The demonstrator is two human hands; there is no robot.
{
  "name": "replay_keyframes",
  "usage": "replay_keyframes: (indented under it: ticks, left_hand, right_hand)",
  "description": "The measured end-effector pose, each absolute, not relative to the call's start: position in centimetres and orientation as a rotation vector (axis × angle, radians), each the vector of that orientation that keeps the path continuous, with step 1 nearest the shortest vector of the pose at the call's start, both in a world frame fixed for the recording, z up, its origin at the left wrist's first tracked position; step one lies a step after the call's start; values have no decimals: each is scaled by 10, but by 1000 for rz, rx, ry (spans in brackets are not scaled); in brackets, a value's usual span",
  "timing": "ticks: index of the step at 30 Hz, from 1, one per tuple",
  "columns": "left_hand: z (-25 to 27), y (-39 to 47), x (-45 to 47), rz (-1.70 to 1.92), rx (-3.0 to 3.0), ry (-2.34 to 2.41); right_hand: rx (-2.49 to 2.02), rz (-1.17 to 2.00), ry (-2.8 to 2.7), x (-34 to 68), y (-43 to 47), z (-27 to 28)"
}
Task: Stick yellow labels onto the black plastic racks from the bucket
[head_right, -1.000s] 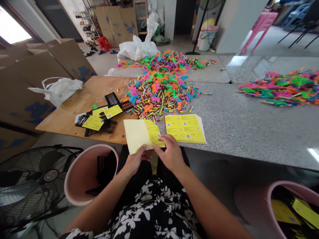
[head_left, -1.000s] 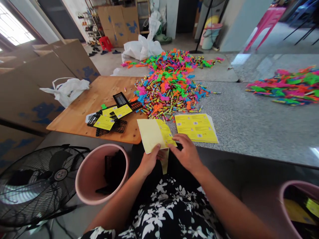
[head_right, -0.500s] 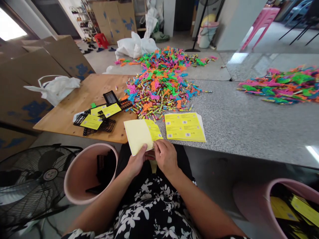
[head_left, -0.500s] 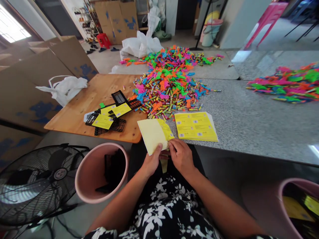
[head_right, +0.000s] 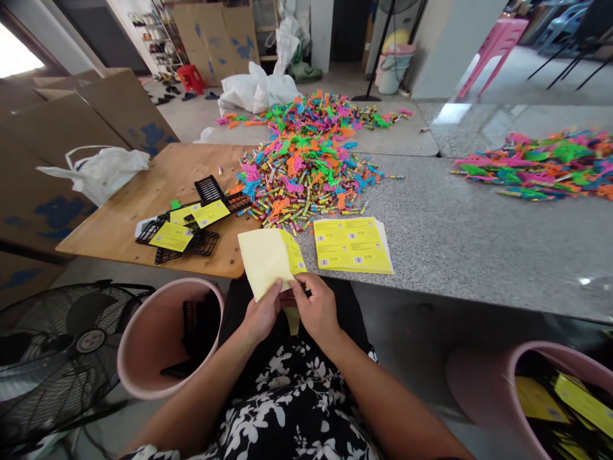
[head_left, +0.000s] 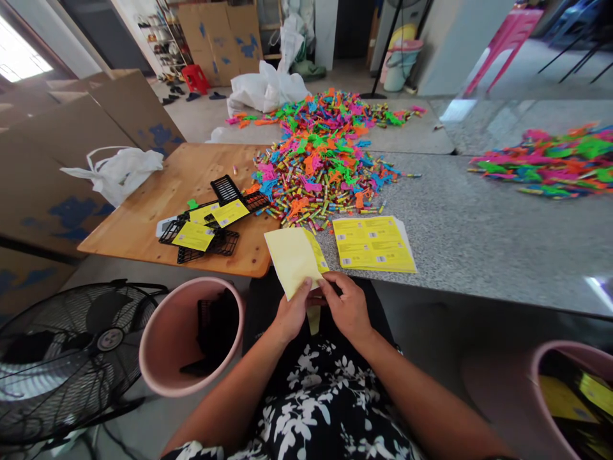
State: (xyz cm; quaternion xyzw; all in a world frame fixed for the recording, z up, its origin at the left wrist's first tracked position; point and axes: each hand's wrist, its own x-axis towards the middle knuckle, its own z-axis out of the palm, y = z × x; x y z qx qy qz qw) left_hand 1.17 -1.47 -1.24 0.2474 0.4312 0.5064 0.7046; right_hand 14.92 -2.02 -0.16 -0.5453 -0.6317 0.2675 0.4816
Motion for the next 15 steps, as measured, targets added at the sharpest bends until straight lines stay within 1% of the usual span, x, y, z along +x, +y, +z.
replay_keyframes:
  ticks: [4,12,15]
  left_hand:
    - [-9,-14,8,1078,598,934]
    - [-4,-14,5,1058,587,912]
    - [-1,-11,2,1081,547,965]
  right_hand:
    - [-1316,811,-1431,154,-19,-3]
    - [-1546,879,-1242,168,-8,0]
    - [-1505,1031,-1006,178,3,-2]
